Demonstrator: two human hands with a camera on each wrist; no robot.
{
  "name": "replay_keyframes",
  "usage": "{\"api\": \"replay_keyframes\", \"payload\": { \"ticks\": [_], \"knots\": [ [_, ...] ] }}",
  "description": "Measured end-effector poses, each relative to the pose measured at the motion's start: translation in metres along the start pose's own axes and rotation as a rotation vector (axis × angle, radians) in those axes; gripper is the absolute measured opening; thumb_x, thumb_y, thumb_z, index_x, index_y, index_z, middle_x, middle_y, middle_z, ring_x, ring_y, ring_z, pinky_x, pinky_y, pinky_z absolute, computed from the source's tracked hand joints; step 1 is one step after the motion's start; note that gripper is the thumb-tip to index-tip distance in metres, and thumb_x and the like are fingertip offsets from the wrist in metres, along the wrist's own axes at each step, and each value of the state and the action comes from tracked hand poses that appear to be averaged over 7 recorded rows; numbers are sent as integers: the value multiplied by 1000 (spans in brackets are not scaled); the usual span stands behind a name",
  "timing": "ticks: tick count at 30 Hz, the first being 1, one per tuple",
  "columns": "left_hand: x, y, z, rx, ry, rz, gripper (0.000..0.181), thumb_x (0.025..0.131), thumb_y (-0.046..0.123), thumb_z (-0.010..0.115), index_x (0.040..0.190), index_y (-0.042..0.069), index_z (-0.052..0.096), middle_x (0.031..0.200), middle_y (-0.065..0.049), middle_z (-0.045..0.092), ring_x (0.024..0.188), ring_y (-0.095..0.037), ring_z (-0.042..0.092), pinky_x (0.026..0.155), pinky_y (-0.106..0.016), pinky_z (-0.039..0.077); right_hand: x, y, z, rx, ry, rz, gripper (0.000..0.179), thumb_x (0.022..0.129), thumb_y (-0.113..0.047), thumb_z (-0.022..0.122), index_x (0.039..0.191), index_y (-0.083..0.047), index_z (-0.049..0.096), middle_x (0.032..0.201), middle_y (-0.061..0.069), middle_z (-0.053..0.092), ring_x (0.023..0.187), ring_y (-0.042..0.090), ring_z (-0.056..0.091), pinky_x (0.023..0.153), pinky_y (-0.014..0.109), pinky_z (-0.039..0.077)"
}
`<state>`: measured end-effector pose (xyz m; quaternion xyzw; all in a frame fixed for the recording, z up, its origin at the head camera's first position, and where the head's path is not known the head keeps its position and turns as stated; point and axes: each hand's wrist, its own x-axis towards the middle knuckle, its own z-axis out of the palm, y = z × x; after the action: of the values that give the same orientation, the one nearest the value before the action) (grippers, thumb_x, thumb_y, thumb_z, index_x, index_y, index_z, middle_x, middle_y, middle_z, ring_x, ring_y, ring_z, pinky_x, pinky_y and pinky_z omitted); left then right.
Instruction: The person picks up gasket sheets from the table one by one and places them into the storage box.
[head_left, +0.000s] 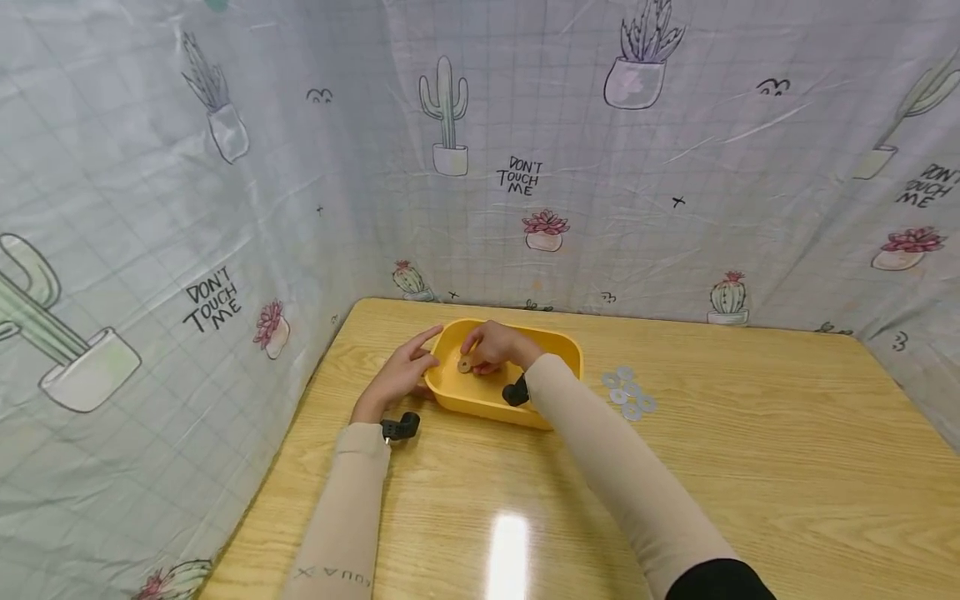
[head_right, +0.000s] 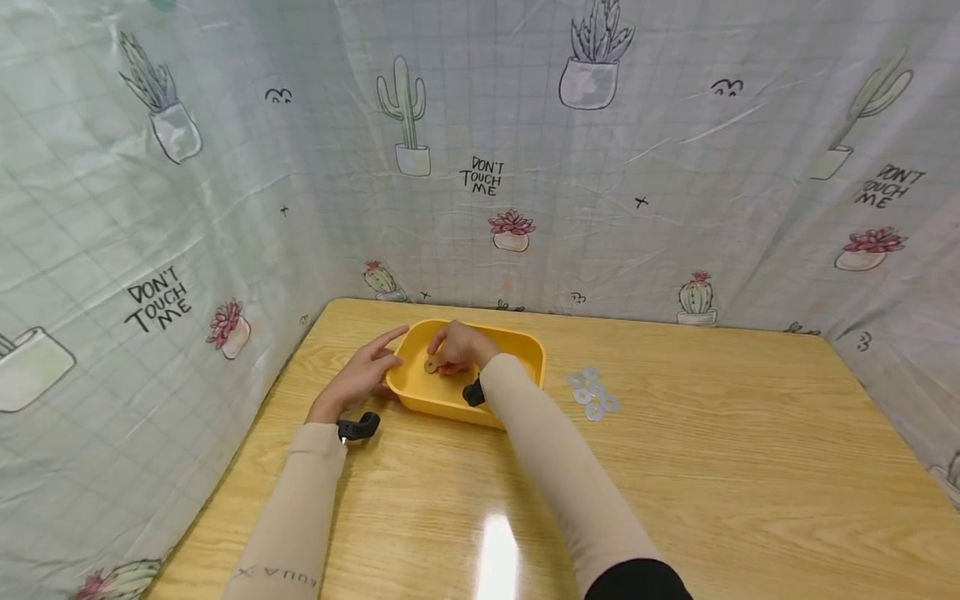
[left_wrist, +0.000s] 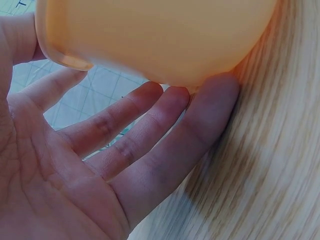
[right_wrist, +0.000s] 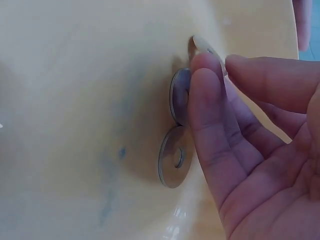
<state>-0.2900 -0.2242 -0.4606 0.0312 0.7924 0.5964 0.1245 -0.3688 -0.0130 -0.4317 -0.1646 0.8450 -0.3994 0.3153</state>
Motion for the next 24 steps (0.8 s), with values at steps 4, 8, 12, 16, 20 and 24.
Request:
{"api": "replay_keyframes", "payload": {
  "ticks": [4,8,12,16,20,24],
  "knots": [
    [1,1,1,-5,-8,7,62,104,15,48,161,34,33,134,-26,55,98,-33,68,77,-46,65,-4,0,-2,-17,5,-14,31,95,-1,62,126,-1,67,86,12,74,69,16,66,83,36,63],
    [-2,0,2,-14,-12,7,62,104,14,48,161,34,33,135,-26,54,97,-32,68,77,-46,65,-9,0,-4,-43,-12,-35,35,96,-3,62,131,0,64,95,13,73,73,17,68,84,35,63],
    [-3,-1,4,-18,-8,2,62,104,14,48,161,34,33,135,-25,54,99,-33,68,77,-45,65,-21,-2,-13,-37,-72,-97,39,99,-5,60,137,4,58,106,17,70,82,22,68,89,40,61],
    [-3,-2,5,-16,-4,-1,62,104,14,49,162,33,33,135,-26,54,103,-35,67,77,-45,65,-43,-9,-32,-18,-146,-162,39,103,-10,57,140,2,54,127,24,64,103,29,69,99,45,58],
    [-4,-3,5,-11,4,1,62,104,15,50,161,35,33,134,-27,54,103,-37,68,78,-46,65,-70,-13,-54,-16,-145,-237,37,105,-18,57,139,-5,56,133,24,62,109,30,68,102,46,57],
    [-6,-5,3,8,4,11,62,105,16,49,161,36,33,135,-27,54,103,-37,68,78,-48,64,-102,0,-72,33,-56,-325,37,106,-23,56,139,-8,57,126,21,64,106,28,68,101,50,56]
  ]
}}
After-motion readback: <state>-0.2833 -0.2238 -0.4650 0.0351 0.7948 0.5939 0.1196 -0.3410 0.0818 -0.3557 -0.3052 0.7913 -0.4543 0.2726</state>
